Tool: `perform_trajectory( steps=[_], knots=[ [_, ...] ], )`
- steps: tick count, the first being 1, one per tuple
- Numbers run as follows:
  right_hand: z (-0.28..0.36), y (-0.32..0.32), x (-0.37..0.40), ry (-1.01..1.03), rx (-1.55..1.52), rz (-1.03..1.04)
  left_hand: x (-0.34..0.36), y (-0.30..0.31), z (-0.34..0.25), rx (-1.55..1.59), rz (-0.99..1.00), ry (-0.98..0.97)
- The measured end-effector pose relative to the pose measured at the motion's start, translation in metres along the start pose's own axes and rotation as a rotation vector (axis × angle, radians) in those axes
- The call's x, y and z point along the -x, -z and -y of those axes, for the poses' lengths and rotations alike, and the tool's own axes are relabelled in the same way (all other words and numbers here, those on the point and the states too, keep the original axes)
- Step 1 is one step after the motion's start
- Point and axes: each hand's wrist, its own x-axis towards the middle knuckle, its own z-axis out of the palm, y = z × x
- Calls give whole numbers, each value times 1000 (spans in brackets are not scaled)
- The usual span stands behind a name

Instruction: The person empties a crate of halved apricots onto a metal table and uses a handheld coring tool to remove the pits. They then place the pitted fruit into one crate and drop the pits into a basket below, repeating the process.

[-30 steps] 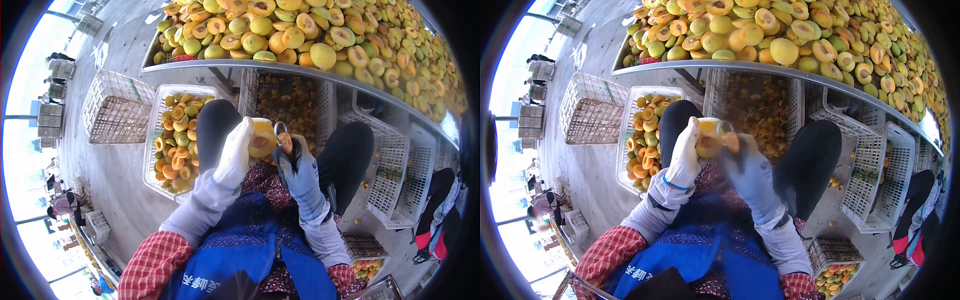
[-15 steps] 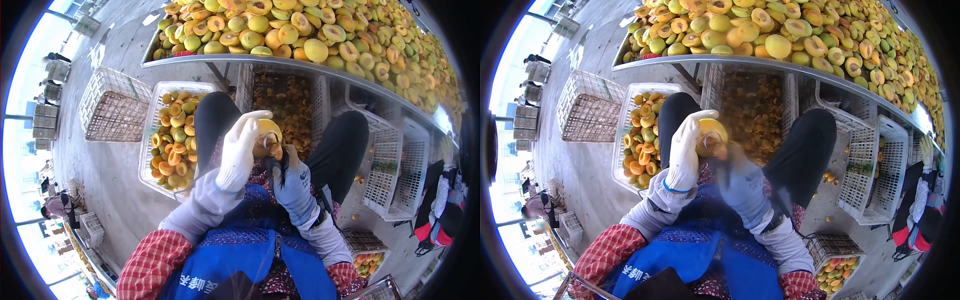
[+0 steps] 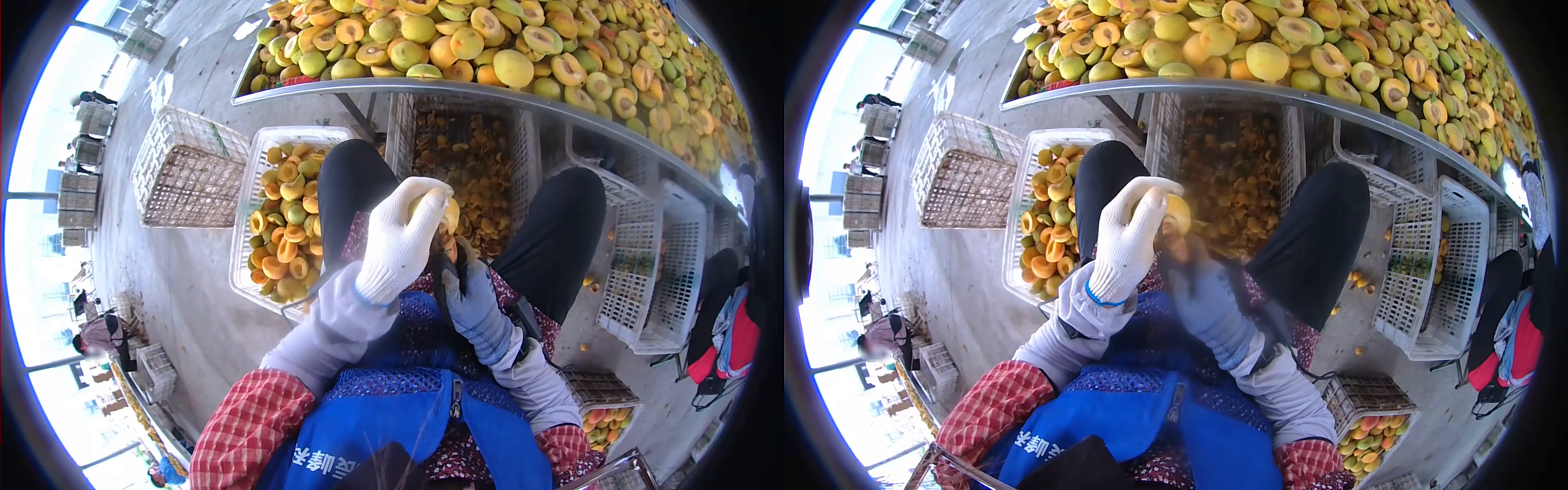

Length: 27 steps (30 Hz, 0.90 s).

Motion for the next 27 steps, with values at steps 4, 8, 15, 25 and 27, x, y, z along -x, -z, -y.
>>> perform_trajectory(
  steps=[4,8,15,25,27],
  knots=[
    [-11,-9,15,-143,-331,-8,-2,-3,-1,-87,4,-45],
    [-10,-8,11,-116,-421,-26,-4,-8,-6,-217,-16,-23],
    [-26,-8,24,-115,7,9,-10,-9,7,-105,36,209],
    [-39,-1,23,-1089,-1718,212,-8,-15,14,-107,112,-31],
    [3,18,0,-1081,-1559,316,-16,-13,21,-56,200,-53]
  ],
)
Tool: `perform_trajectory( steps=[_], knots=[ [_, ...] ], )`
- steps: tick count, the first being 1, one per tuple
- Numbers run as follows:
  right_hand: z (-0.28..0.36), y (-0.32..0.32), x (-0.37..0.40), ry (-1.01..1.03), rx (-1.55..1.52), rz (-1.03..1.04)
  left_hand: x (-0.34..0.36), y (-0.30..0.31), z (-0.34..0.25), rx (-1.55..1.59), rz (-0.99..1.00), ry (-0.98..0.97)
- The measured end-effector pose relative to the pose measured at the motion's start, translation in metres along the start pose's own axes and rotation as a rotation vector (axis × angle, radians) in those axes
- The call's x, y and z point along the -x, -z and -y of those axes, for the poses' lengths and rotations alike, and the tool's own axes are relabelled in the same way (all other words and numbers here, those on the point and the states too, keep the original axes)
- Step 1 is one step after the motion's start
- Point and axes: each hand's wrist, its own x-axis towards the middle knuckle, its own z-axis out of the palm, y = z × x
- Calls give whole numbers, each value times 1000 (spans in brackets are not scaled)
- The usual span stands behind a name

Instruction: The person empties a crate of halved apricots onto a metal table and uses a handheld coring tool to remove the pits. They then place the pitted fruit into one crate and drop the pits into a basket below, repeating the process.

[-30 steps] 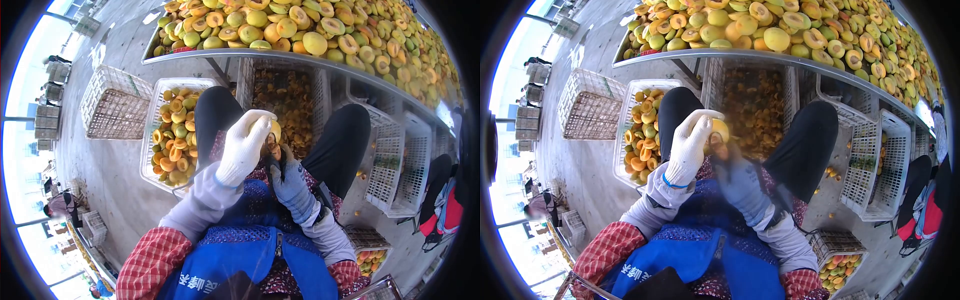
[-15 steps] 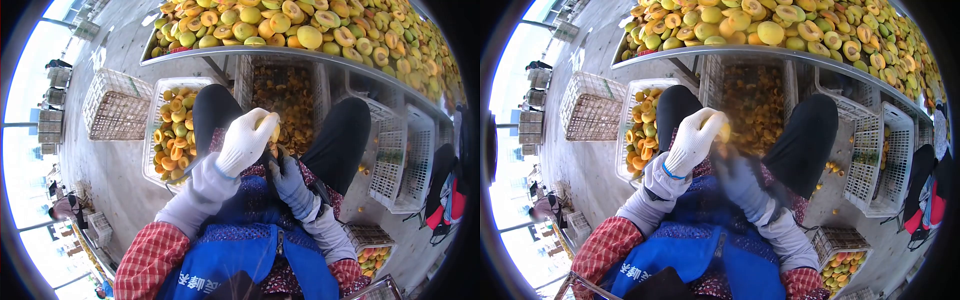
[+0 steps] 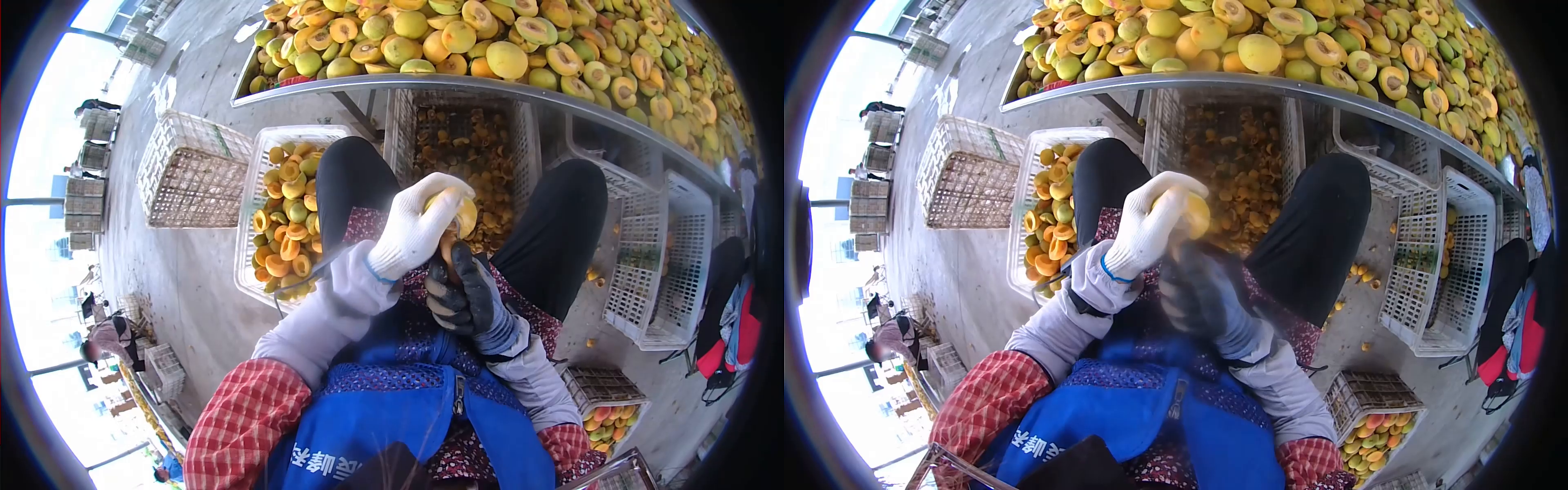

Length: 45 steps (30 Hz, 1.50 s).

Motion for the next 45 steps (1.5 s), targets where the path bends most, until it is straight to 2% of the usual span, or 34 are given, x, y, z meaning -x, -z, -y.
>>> perform_trajectory(
  steps=[1,4,5,8,11,15,17,18,19,20,21,22,24,26,28,30,32,33,35,37,39,41,43,44,45],
  knots=[
    [5,-5,1,-42,-49,76,-3,-2,1,147,34,33],
    [5,17,-9,-90,-210,369,-6,-7,6,261,20,117],
    [3,21,-10,-102,-262,392,-5,-7,5,285,-1,157],
    [-1,18,-8,-123,-382,444,-5,1,0,-24,73,50],
    [0,10,-9,-160,-486,500,-11,9,-1,38,175,52],
    [-6,23,-15,-102,-372,493,-4,-1,24,299,-32,218],
    [-8,22,-18,2,-241,445,0,2,65,634,-124,427],
    [-4,21,-21,23,-251,485,0,5,82,801,-175,524],
    [0,21,-23,48,-268,523,0,9,87,646,-260,610],
    [5,22,-23,83,-288,561,-1,14,91,585,-301,561],
    [11,20,-18,149,-302,385,0,21,82,527,-344,513],
    [12,28,-18,124,-359,387,3,28,67,473,-394,461],
    [16,43,-30,70,-463,404,4,43,33,461,-486,555],
    [11,26,-22,41,-345,396,11,58,13,531,-632,488],
    [11,19,-16,40,-222,357,24,90,9,600,-762,299],
    [17,27,-19,66,-230,275,40,162,49,127,-762,40],
    [21,41,-20,73,-248,202,54,230,69,-1038,-606,157],
    [23,46,-23,52,-266,226,41,232,59,-1032,-631,116],
    [25,41,-27,101,-169,67,21,224,32,-1017,-676,53],
    [26,31,-35,127,-27,-167,-30,206,1,-922,-659,61],
    [30,28,-41,115,-17,-267,-91,202,-14,-890,-557,-98],
    [35,30,-46,114,-17,-326,-161,210,0,-1103,-528,-78],
    [41,28,-50,135,-29,-364,-210,206,11,-1417,-400,130],
    [44,26,-51,145,-37,-385,-228,205,7,-1431,-315,241],
    [46,24,-52,166,-12,-415,-242,210,12,-1478,-266,226]
  ],
)
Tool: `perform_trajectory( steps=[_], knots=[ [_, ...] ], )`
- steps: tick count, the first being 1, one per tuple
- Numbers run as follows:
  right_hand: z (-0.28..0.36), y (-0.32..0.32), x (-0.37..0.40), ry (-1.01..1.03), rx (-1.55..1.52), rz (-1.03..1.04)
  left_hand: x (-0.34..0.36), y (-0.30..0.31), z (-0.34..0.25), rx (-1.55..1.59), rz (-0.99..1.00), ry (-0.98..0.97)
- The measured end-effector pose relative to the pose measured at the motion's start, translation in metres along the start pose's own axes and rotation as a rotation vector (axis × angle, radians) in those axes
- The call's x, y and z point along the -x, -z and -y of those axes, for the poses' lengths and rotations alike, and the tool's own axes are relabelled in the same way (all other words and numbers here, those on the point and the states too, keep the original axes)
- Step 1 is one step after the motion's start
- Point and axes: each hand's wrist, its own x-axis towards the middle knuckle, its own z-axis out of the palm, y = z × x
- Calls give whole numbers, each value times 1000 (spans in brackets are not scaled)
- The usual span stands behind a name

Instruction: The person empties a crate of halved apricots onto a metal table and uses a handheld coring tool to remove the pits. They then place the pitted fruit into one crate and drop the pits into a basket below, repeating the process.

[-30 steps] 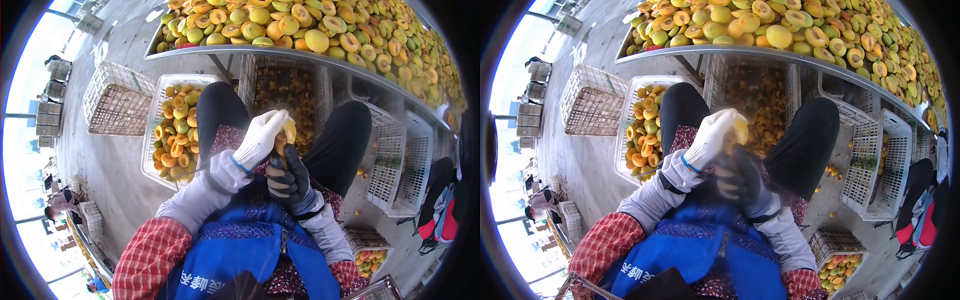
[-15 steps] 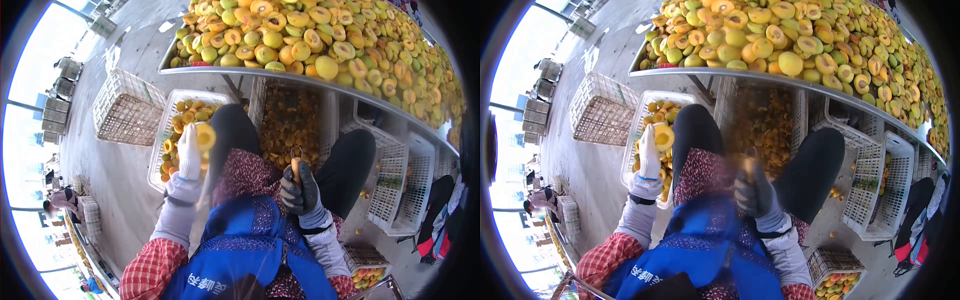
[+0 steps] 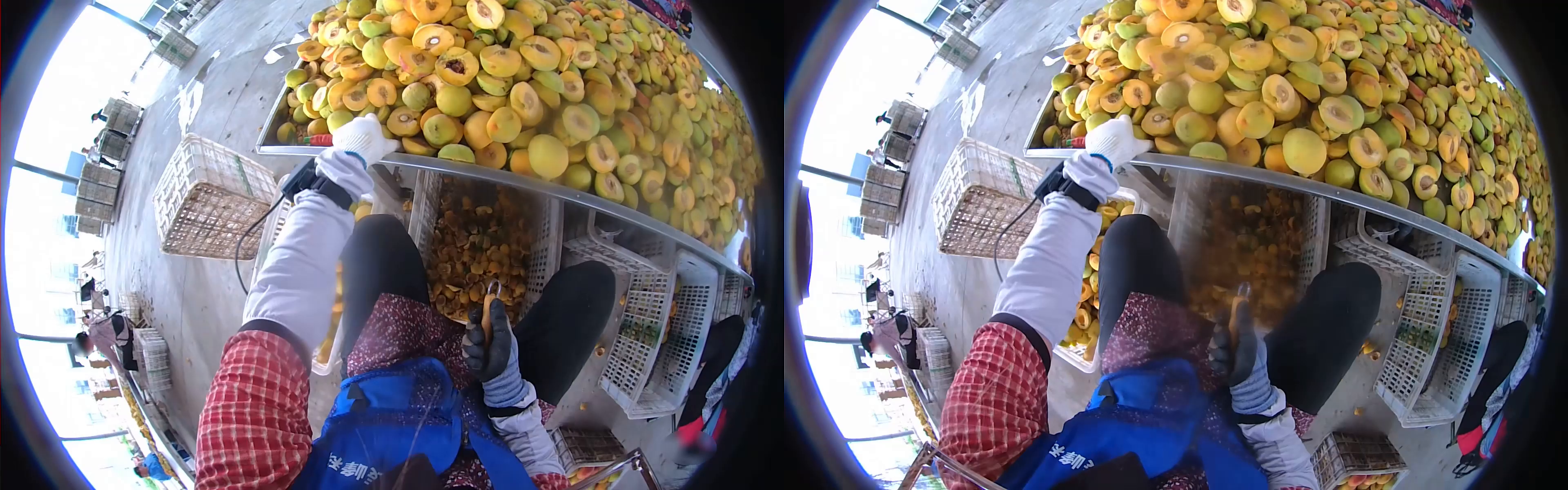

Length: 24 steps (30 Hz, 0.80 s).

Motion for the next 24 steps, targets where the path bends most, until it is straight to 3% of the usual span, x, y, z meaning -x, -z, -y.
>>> perform_trajectory(
  steps=[2,5,7,9,11,15,17,20,24],
  knots=[
    [1,-4,1,36,42,-57,-14,-7,4,-56,40,-46],
    [7,6,-3,-77,-113,13,-17,-5,12,-16,22,-41],
    [9,12,-2,-90,-156,79,-7,4,18,153,42,29],
    [11,18,-4,-96,-206,151,13,0,32,333,-216,-42],
    [15,12,0,-58,-168,112,31,-17,59,895,-296,-27],
    [7,0,1,23,-20,36,77,-7,18,518,-463,-49],
    [4,1,2,-9,-34,86,78,1,-6,564,-294,48],
    [1,-5,9,20,52,40,58,6,-23,262,-191,73],
    [8,3,7,19,-27,19,9,-3,-1,138,-32,41]
  ],
)
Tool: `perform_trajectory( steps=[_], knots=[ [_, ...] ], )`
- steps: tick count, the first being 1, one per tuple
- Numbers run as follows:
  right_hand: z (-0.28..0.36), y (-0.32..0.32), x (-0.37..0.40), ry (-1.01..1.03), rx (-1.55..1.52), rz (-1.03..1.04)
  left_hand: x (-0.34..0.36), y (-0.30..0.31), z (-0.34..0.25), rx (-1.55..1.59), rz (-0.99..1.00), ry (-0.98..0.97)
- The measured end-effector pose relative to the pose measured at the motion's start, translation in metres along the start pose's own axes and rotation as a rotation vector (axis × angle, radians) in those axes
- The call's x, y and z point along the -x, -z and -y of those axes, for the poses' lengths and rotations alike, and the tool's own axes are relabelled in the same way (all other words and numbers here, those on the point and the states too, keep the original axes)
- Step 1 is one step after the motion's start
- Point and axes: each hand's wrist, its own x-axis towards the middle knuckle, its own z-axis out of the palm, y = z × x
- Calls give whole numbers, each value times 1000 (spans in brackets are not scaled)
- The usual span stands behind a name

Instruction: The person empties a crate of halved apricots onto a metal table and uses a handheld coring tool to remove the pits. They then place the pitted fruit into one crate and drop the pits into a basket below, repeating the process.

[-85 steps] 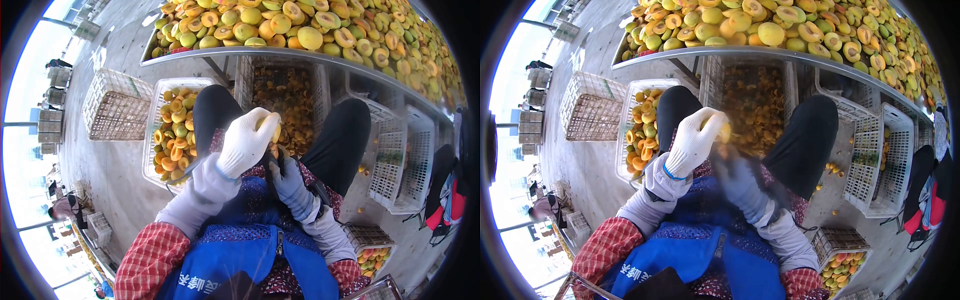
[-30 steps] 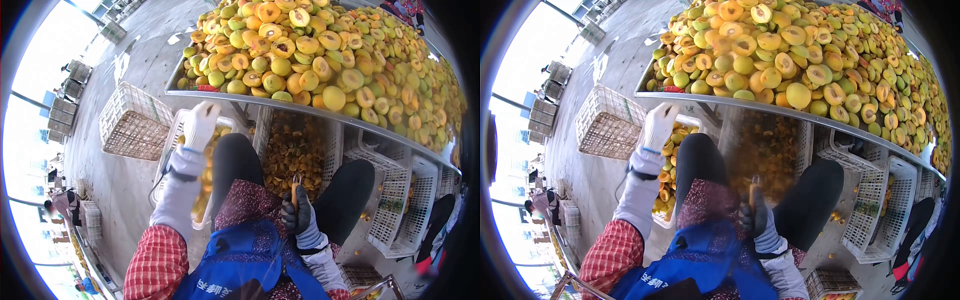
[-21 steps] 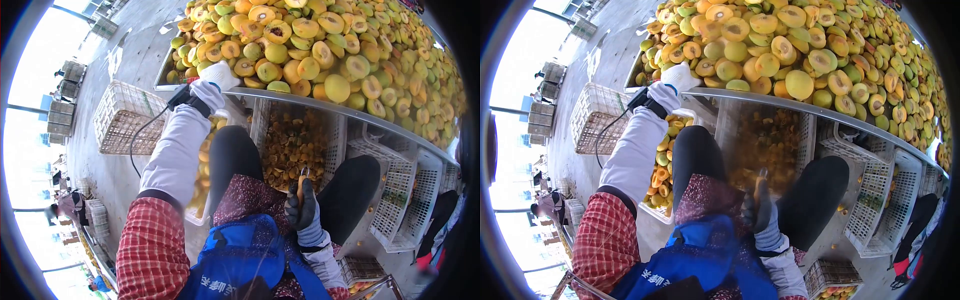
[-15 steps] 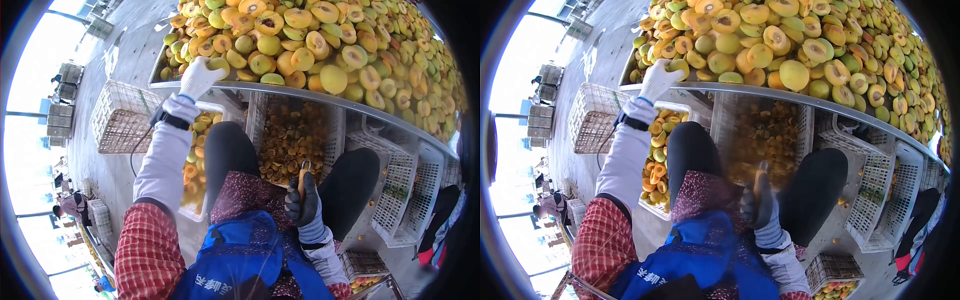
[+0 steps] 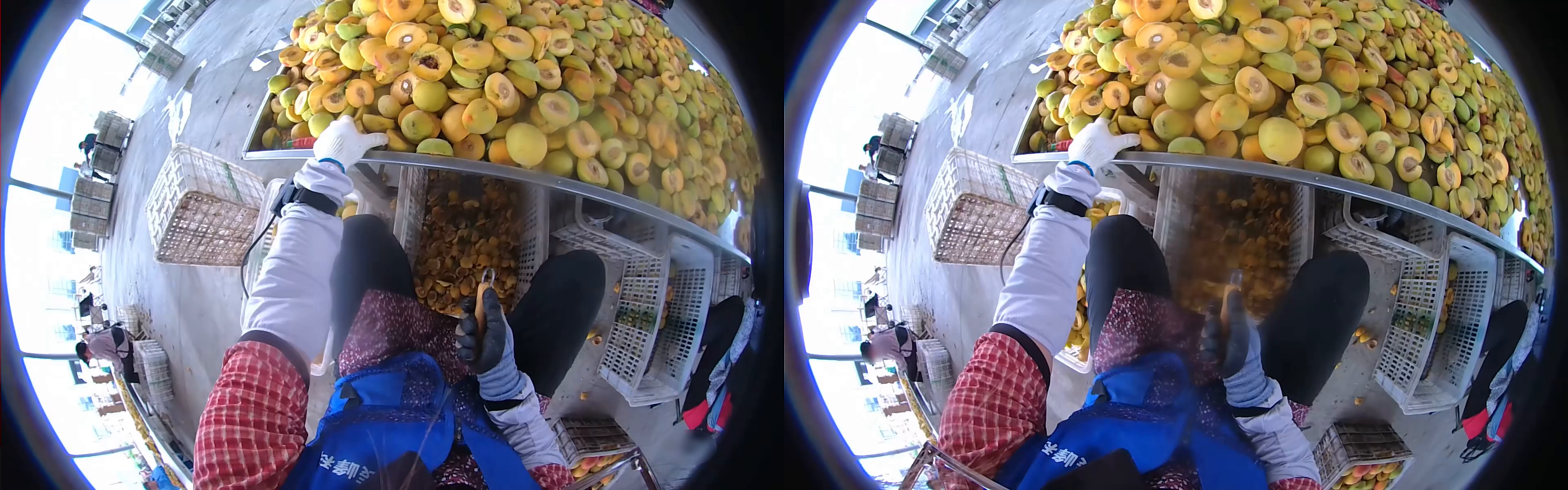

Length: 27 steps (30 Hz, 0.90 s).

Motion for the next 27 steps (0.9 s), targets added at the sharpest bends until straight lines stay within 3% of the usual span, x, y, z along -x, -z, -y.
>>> perform_trajectory(
  steps=[3,6,9,11,14,17,18,20,25,27],
  knots=[
    [2,-2,2,51,18,-57,-24,-11,25,141,34,-48],
    [5,0,-3,23,-26,-22,-10,-12,39,393,-209,-33],
    [9,-6,-1,26,-10,-12,44,5,22,750,-272,-115],
    [9,-23,3,98,110,-78,113,45,-25,896,-114,-50],
    [-4,-34,-8,452,329,-11,179,37,-50,1225,155,-124],
    [4,-54,-8,451,328,55,221,17,-70,1414,371,-198],
    [2,-50,-8,505,303,85,232,17,-84,1473,284,-185],
    [-1,-40,-10,612,257,157,243,12,-85,1590,370,-63],
    [2,-40,0,652,420,177,252,9,-83,1722,703,284],
    [0,-37,2,676,413,163,256,15,-80,1661,681,240]
  ],
)
